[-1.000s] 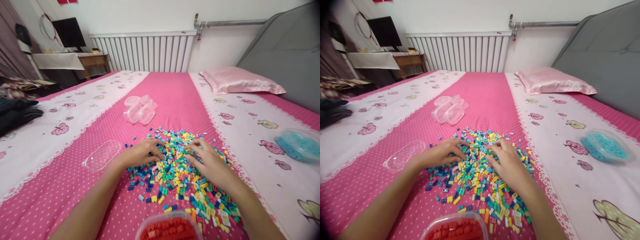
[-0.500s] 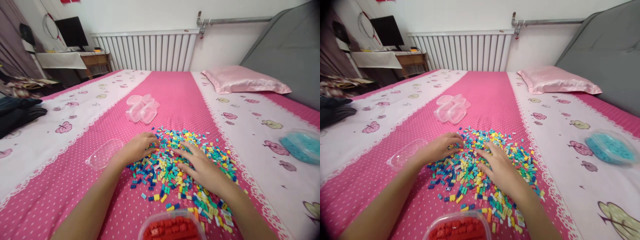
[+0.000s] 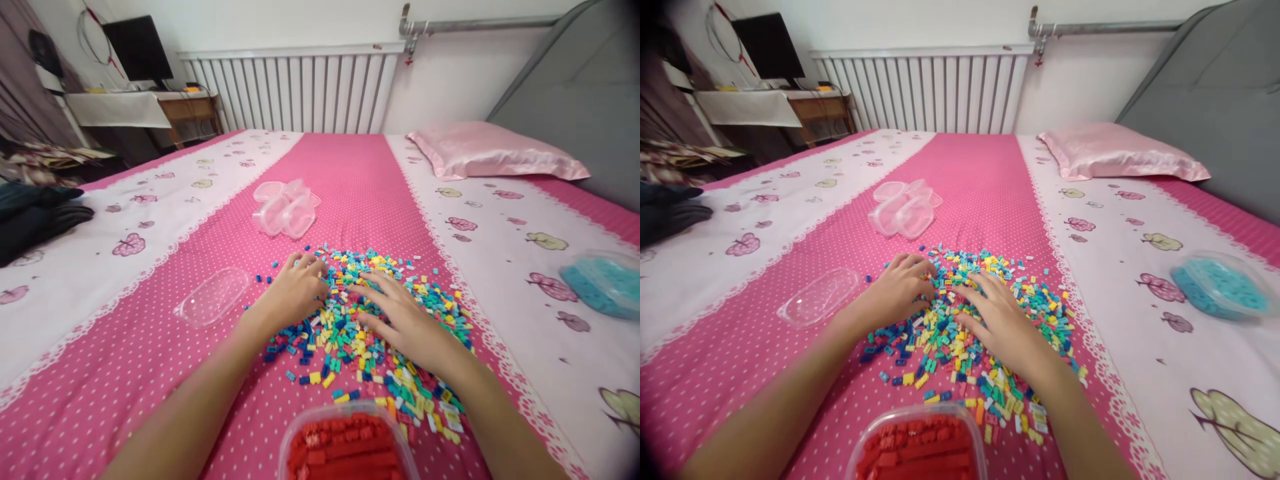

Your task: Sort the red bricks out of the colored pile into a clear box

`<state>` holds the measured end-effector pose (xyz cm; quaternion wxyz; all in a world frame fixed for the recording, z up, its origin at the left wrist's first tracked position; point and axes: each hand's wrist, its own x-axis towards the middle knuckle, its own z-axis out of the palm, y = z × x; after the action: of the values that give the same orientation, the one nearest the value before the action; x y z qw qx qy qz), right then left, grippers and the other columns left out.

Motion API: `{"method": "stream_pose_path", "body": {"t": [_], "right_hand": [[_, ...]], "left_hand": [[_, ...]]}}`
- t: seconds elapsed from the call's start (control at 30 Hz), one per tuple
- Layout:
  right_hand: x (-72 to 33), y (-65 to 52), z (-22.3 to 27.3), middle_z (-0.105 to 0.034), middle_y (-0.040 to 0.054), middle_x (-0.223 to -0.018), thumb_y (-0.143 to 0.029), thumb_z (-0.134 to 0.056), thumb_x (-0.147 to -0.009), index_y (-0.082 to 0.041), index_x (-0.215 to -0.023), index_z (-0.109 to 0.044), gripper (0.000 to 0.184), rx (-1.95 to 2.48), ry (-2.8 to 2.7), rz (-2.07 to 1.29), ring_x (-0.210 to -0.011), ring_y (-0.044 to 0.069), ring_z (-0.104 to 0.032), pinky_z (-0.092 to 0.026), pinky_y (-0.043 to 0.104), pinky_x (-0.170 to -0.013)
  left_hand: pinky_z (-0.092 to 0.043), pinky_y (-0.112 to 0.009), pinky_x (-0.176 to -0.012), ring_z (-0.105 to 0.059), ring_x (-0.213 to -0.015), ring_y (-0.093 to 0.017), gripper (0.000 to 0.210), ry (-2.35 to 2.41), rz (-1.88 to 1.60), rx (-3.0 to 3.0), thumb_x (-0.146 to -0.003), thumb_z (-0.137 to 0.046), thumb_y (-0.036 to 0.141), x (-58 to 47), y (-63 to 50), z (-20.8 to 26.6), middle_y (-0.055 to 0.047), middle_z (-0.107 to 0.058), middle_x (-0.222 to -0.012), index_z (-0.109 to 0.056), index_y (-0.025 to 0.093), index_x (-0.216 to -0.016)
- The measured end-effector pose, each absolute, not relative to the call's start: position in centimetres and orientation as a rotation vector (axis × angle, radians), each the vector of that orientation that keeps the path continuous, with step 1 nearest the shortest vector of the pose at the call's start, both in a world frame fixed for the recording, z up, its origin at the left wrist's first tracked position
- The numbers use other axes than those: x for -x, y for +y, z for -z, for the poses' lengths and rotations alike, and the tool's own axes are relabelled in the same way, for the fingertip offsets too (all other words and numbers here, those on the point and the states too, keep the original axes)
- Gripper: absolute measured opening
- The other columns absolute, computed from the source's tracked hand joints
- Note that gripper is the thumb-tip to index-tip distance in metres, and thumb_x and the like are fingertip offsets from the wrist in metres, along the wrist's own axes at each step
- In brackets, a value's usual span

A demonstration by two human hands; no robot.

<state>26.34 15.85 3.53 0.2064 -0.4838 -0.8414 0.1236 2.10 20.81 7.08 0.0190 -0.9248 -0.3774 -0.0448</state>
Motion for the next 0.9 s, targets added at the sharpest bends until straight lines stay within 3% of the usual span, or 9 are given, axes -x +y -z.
{"method": "stream_pose_path", "body": {"t": [0.17, 0.3, 0.37, 0.5, 0.67, 0.8, 0.9], "right_hand": [[-25.7, 14.9, -6.1, -0.056, 0.0099, -0.140, -0.033, -0.056, -0.100, -0.029, -0.129, -0.064, 0.030, 1.259, -2.252, -0.399, -0.136, 0.029, -0.048, -0.040, 0.053, -0.114], [-24.3, 13.6, -8.0, -0.071, 0.0049, -0.104, -0.029, -0.065, -0.094, -0.025, -0.102, -0.067, 0.009, 1.178, -1.976, -0.749, -0.100, 0.022, -0.068, -0.055, 0.042, -0.092], [-23.7, 13.0, -8.4, -0.073, 0.0015, -0.090, -0.031, -0.072, -0.089, -0.023, -0.093, -0.063, 0.012, 1.147, -1.766, -1.017, -0.084, 0.019, -0.071, -0.058, 0.035, -0.079], [-23.3, 12.4, -8.5, -0.073, -0.0004, -0.083, -0.035, -0.082, -0.079, -0.023, -0.085, -0.061, 0.025, 1.149, -1.568, -1.243, -0.077, 0.016, -0.072, -0.060, 0.029, -0.071], [-23.7, 12.4, -9.2, -0.072, 0.0000, -0.080, -0.035, -0.082, -0.075, -0.023, -0.080, -0.059, 0.026, 1.197, -1.635, -1.284, -0.072, 0.017, -0.072, -0.060, 0.029, -0.066], [-23.2, 10.6, -10.7, -0.070, -0.0023, -0.073, -0.020, -0.075, -0.079, -0.024, -0.076, -0.062, 0.014, 1.180, -1.961, -1.203, -0.066, 0.015, -0.069, -0.056, 0.026, -0.060], [-22.1, 8.4, -11.4, -0.069, -0.0051, -0.072, -0.004, -0.073, -0.072, -0.025, -0.073, -0.063, 0.024, 1.095, -2.296, -1.075, -0.065, 0.013, -0.064, -0.048, 0.024, -0.058]], "left_hand": [[-0.036, -0.046, -0.105, -0.054, -0.115, -0.028, 0.005, -1.122, 0.518, 3.092, -0.082, -0.072, 0.022, -1.7, 20.9, -7.8, -0.007, -0.063, -0.121, -0.075, 0.021, -0.081], [-0.037, -0.040, -0.104, -0.058, -0.109, -0.023, 0.011, -0.720, 0.807, 3.442, -0.084, -0.074, 0.032, -2.3, 20.0, -9.1, -0.006, -0.064, -0.111, -0.074, 0.021, -0.084], [-0.037, -0.038, -0.103, -0.058, -0.108, -0.022, 0.012, -0.600, 0.917, 3.479, -0.083, -0.075, 0.032, -2.7, 19.5, -9.5, -0.006, -0.065, -0.110, -0.072, 0.021, -0.082], [-0.037, -0.038, -0.105, -0.057, -0.111, -0.022, 0.014, -0.629, 0.945, 3.482, -0.085, -0.075, 0.037, -3.1, 19.2, -9.4, -0.004, -0.065, -0.116, -0.073, 0.023, -0.082], [-0.040, -0.037, -0.104, -0.058, -0.112, -0.021, 0.025, -0.572, 0.996, 3.499, -0.087, -0.073, 0.048, -2.7, 19.5, -9.4, -0.005, -0.064, -0.115, -0.075, 0.024, -0.083], [-0.042, -0.037, -0.103, -0.059, -0.114, -0.023, 0.042, -0.643, 0.989, 3.536, -0.084, -0.071, 0.061, -1.0, 20.6, -9.6, -0.007, -0.065, -0.119, -0.075, 0.024, -0.104], [-0.042, -0.037, -0.103, -0.058, -0.113, -0.023, 0.044, -0.860, 0.938, 3.420, -0.089, -0.066, 0.059, 0.0, 21.5, -9.0, -0.008, -0.065, -0.118, -0.072, 0.023, -0.113]]}}
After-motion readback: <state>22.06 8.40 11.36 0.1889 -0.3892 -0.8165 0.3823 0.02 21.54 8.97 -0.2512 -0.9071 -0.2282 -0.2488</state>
